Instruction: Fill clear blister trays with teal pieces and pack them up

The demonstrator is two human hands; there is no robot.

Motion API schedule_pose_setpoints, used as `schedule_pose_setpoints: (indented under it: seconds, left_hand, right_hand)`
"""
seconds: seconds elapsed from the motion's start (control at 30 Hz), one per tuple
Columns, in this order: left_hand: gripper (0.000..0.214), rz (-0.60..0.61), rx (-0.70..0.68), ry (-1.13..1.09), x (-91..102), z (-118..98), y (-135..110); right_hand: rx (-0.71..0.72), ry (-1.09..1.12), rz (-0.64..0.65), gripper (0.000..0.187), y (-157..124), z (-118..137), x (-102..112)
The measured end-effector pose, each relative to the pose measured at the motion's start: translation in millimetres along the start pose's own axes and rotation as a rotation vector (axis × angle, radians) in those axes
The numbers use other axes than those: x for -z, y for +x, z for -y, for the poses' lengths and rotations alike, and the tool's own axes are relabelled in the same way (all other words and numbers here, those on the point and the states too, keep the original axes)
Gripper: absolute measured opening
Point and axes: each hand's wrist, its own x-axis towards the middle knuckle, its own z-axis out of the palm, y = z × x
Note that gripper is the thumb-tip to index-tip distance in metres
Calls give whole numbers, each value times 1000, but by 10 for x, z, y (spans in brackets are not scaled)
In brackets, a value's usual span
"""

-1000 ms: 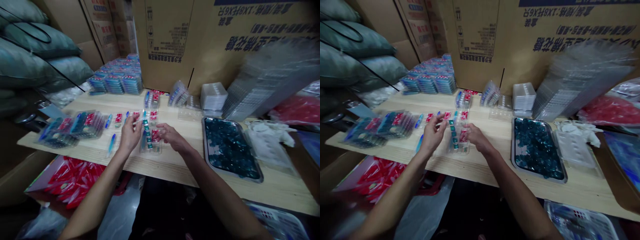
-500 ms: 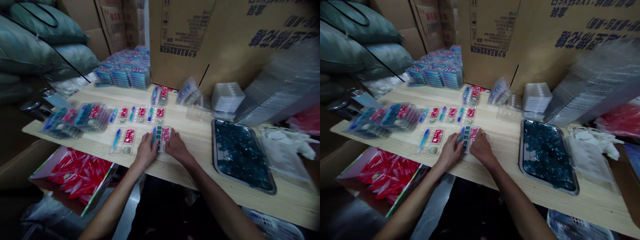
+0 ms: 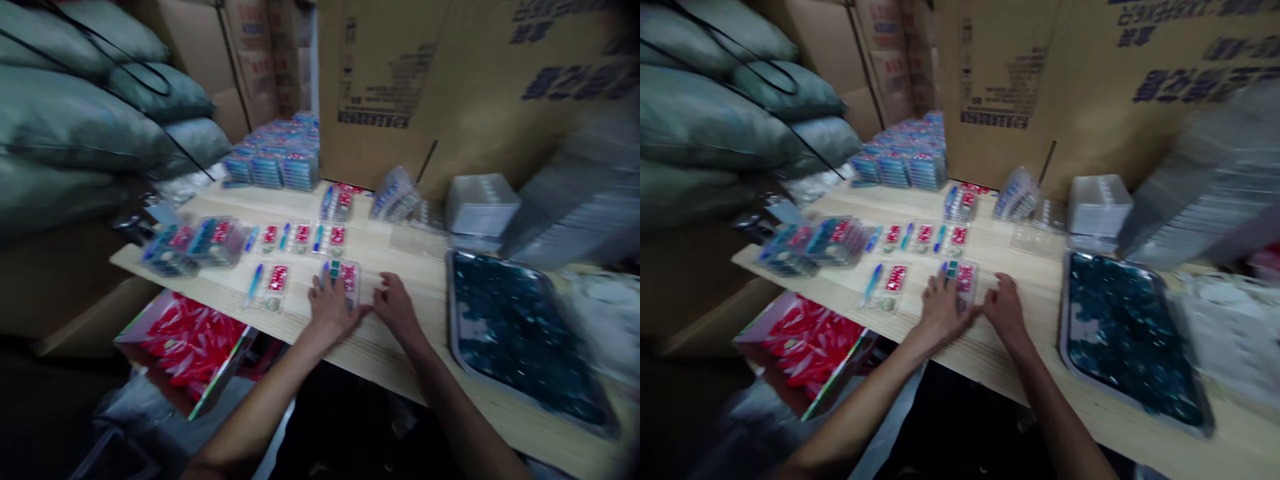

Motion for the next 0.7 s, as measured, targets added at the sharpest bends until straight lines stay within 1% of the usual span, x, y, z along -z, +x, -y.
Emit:
schedule_pose_setpoints:
  seconds: [0.03, 0.07, 0.13, 0.2, 0.27, 0.3, 0.37, 0.4, 0.47, 0.5, 0.57, 0.63, 0.67, 0.7]
  left_hand:
    - [79, 34, 31, 12, -22, -49, 11]
    - [81, 59, 53, 24, -42, -83, 20]
    - [79, 63, 73, 35, -60, -116, 10]
    - [74, 37, 48, 30, -27, -120, -65]
    - [73, 7, 1, 20, 79, -90, -184]
    - [74, -15, -20, 22, 167, -49, -238]
    - [72, -99, -35, 52, 428, 113, -289]
    - [67, -171, -20, 82, 602, 240, -276]
    - [52, -329, 56, 169, 1021, 584, -181]
    - [48, -411, 120, 217, 1256, 794, -115]
    - [49, -526, 253, 306, 1733, 1263, 18]
    - [53, -596, 397, 363, 2159, 1752, 122]
    - [55, -626, 477, 381, 2330, 1986, 163]
    - [56, -623, 543, 383, 2467, 2205, 199]
  right_hand:
    - [25, 10, -19, 42, -63, -59, -8]
    - [51, 10, -34, 44, -124, -108, -21]
    - [93, 23, -65, 45, -226, -172, -51]
    - [118, 56, -71, 45, -289, -196, -68]
    - [116, 96, -56, 45, -315, -202, -65]
    - [109, 111, -44, 44, -317, -206, -60]
    - [98, 124, -27, 42, -312, -219, -48]
    - [93, 125, -19, 41, -310, -229, -43]
    - [79, 126, -5, 40, -309, -250, -38]
    - [72, 126, 2, 41, -312, -260, -37]
    - [60, 122, 13, 41, -318, -276, -35]
    - [66, 110, 24, 41, -322, -285, -34]
    - [76, 103, 29, 40, -322, -288, -34]
    - [89, 94, 36, 39, -321, -290, -34]
